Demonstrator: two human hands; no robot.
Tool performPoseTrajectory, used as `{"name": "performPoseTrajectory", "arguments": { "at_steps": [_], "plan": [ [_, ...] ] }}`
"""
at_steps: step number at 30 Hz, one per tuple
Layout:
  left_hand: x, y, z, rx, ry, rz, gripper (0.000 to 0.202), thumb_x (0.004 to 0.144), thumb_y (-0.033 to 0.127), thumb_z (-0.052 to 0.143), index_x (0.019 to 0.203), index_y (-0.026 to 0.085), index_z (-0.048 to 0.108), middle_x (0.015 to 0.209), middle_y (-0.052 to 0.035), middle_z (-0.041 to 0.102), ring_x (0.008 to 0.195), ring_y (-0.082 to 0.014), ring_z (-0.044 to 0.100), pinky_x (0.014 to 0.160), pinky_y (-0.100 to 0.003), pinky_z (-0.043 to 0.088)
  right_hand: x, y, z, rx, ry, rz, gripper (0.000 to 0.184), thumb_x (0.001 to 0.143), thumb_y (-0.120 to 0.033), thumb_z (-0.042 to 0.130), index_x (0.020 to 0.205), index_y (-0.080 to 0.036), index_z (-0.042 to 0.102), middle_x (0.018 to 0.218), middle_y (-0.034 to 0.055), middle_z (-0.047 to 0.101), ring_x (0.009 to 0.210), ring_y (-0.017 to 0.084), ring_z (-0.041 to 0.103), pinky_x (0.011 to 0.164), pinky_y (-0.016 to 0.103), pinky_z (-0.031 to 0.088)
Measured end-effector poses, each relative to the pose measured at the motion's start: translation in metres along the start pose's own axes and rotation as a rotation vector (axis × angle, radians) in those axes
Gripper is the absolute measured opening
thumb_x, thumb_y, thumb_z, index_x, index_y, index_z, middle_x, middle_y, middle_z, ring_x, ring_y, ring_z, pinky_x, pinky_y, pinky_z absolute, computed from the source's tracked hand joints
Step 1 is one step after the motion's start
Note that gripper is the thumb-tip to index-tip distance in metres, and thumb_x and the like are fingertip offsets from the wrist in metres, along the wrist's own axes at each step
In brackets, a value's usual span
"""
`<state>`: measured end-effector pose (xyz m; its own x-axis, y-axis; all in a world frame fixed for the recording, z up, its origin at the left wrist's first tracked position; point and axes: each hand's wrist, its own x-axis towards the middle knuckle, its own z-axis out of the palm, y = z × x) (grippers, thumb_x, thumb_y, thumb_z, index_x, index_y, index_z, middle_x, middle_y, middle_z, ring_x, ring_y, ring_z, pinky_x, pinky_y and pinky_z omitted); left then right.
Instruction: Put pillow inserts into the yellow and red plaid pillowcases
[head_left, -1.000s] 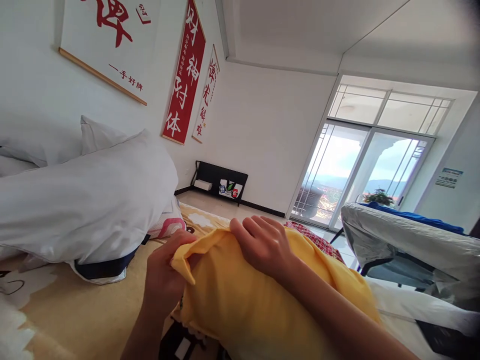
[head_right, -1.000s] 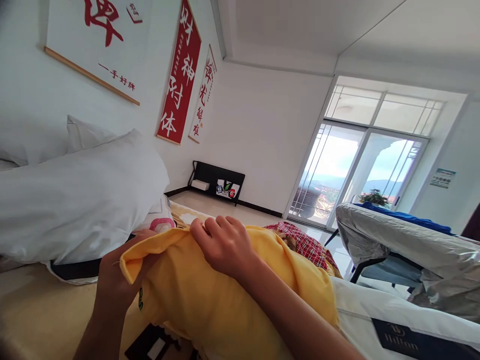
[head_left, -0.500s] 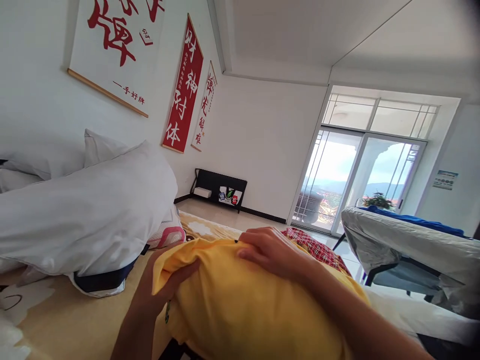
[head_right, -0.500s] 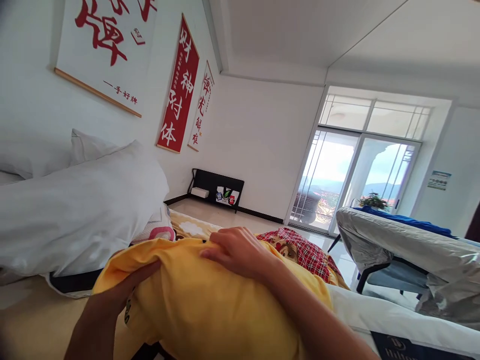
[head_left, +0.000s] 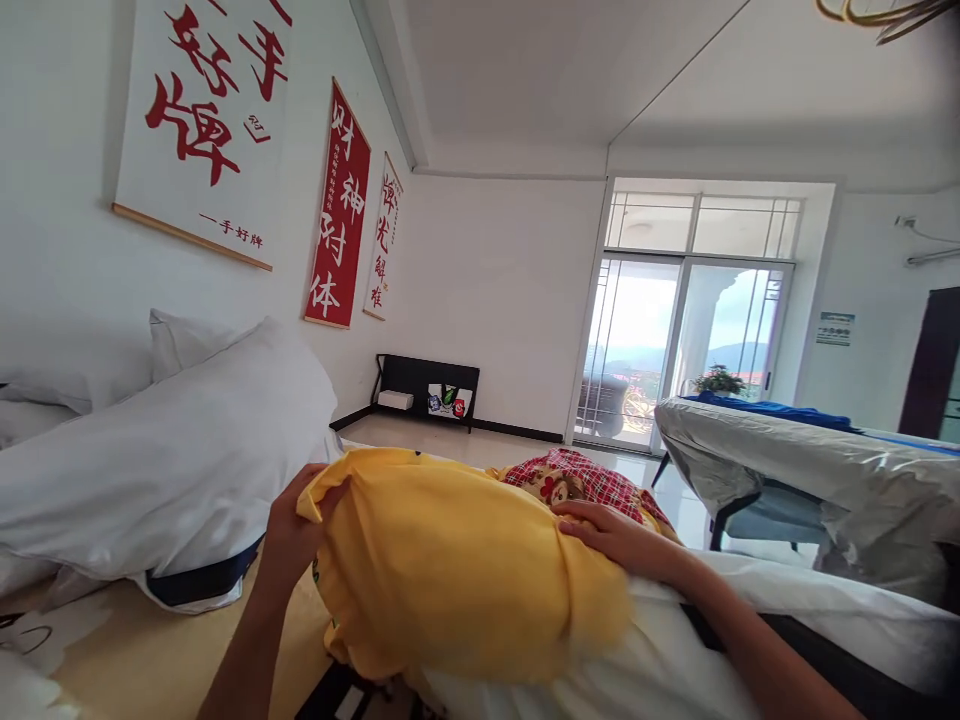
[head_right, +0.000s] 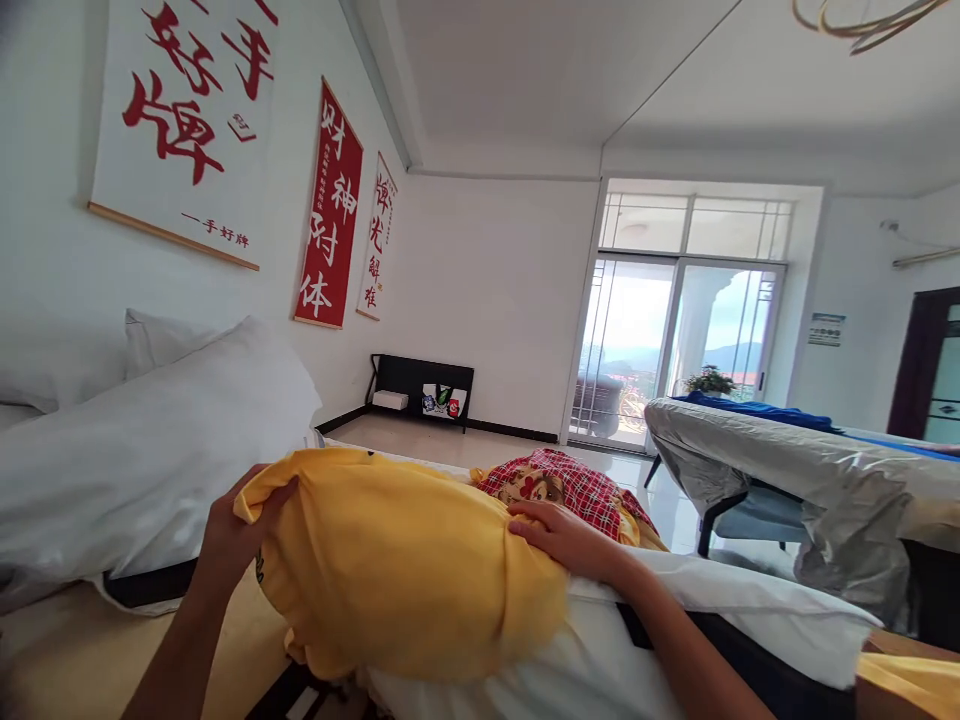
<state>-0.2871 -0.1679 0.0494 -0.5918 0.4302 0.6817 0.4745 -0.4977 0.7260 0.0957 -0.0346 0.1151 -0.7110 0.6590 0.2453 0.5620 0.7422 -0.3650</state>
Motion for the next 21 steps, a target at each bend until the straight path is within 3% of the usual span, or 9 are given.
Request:
{"name": "performPoseTrajectory", "arguments": {
  "at_steps": [2,4,8,11,14,16,18,20,21],
  "plan": [
    [0.008,0.001,0.005,-0.018,0.023,-0.027,0.036,0.065,0.046,0.077,0.082,0.016,0.065,0.075,-0.0010,0.066,0.074,-0.0187,0.061,0.064,-0.025,0.048,0.005,0.002,-0.002,-0.048,-0.028,-0.003,0.049,0.088,-0.061,0.045,0.103,-0.021,0.068,0.101,0.0070,0.071,0.092,0.024,0.064,0.080,0.036,0.049],
    [0.018,0.004,0.010,-0.145,0.064,-0.134,0.042,0.061,0.048,0.079,0.083,0.014,0.065,0.076,-0.0030,0.068,0.075,-0.0209,0.063,0.064,-0.027,0.051,0.008,0.002,-0.012,-0.137,0.035,0.006,0.046,0.086,-0.061,0.047,0.096,-0.021,0.067,0.091,0.0049,0.071,0.083,0.021,0.064,0.072,0.032,0.046],
    [0.041,0.031,0.017,-0.461,0.122,-0.340,0.046,0.055,0.038,0.083,0.089,0.012,0.066,0.081,-0.0063,0.072,0.077,-0.0235,0.068,0.068,-0.033,0.057,0.001,-0.002,-0.054,-0.513,0.402,0.125,0.051,0.082,-0.070,0.048,0.088,-0.023,0.066,0.072,0.0033,0.068,0.070,0.021,0.060,0.063,0.029,0.037],
    [0.061,0.062,0.019,-0.487,0.188,-0.303,0.039,0.058,0.030,0.082,0.090,0.013,0.068,0.081,-0.0053,0.073,0.078,-0.0228,0.070,0.070,-0.033,0.060,-0.016,-0.006,-0.081,-0.807,0.670,0.149,0.058,0.082,-0.074,0.044,0.075,-0.021,0.066,0.064,0.0069,0.063,0.068,0.023,0.059,0.060,0.030,0.032],
    [0.075,0.079,0.019,-0.436,0.117,-0.267,0.039,0.058,0.030,0.083,0.092,0.013,0.070,0.085,-0.0063,0.074,0.079,-0.0233,0.070,0.067,-0.031,0.060,-0.033,-0.010,-0.079,-0.841,0.783,0.113,0.055,0.091,-0.062,0.036,0.071,-0.020,0.065,0.070,0.0101,0.066,0.077,0.024,0.060,0.066,0.032,0.035],
    [0.079,0.077,0.018,-0.361,-0.009,-0.323,0.043,0.055,0.031,0.085,0.090,0.012,0.071,0.085,-0.0086,0.075,0.077,-0.0240,0.070,0.064,-0.030,0.059,-0.041,-0.009,-0.062,-0.716,0.614,0.052,0.045,0.094,-0.051,0.035,0.085,-0.022,0.068,0.081,0.0088,0.069,0.081,0.024,0.062,0.070,0.032,0.038],
    [0.078,0.067,0.014,-0.263,-0.156,-0.397,0.046,0.051,0.034,0.088,0.088,0.011,0.072,0.085,-0.0108,0.075,0.075,-0.0247,0.070,0.062,-0.029,0.059,-0.044,-0.004,-0.042,-0.527,0.275,0.009,0.036,0.094,-0.044,0.037,0.095,-0.025,0.068,0.085,0.0056,0.070,0.077,0.021,0.062,0.067,0.030,0.041],
    [0.075,0.057,0.005,-0.182,-0.352,-0.467,0.048,0.050,0.037,0.089,0.087,0.010,0.072,0.085,-0.0126,0.075,0.075,-0.0255,0.070,0.060,-0.029,0.058,-0.046,0.002,-0.029,-0.396,0.004,0.028,0.030,0.093,-0.040,0.041,0.092,-0.025,0.067,0.081,0.0038,0.069,0.070,0.019,0.061,0.063,0.029,0.041],
    [0.073,0.054,0.000,-0.150,-0.452,-0.499,0.048,0.050,0.038,0.089,0.086,0.011,0.072,0.085,-0.0132,0.075,0.074,-0.0258,0.070,0.059,-0.029,0.058,-0.046,0.004,-0.026,-0.389,-0.055,0.048,0.028,0.092,-0.038,0.043,0.088,-0.024,0.066,0.079,0.0039,0.068,0.068,0.019,0.061,0.062,0.029,0.041]
  ]
}}
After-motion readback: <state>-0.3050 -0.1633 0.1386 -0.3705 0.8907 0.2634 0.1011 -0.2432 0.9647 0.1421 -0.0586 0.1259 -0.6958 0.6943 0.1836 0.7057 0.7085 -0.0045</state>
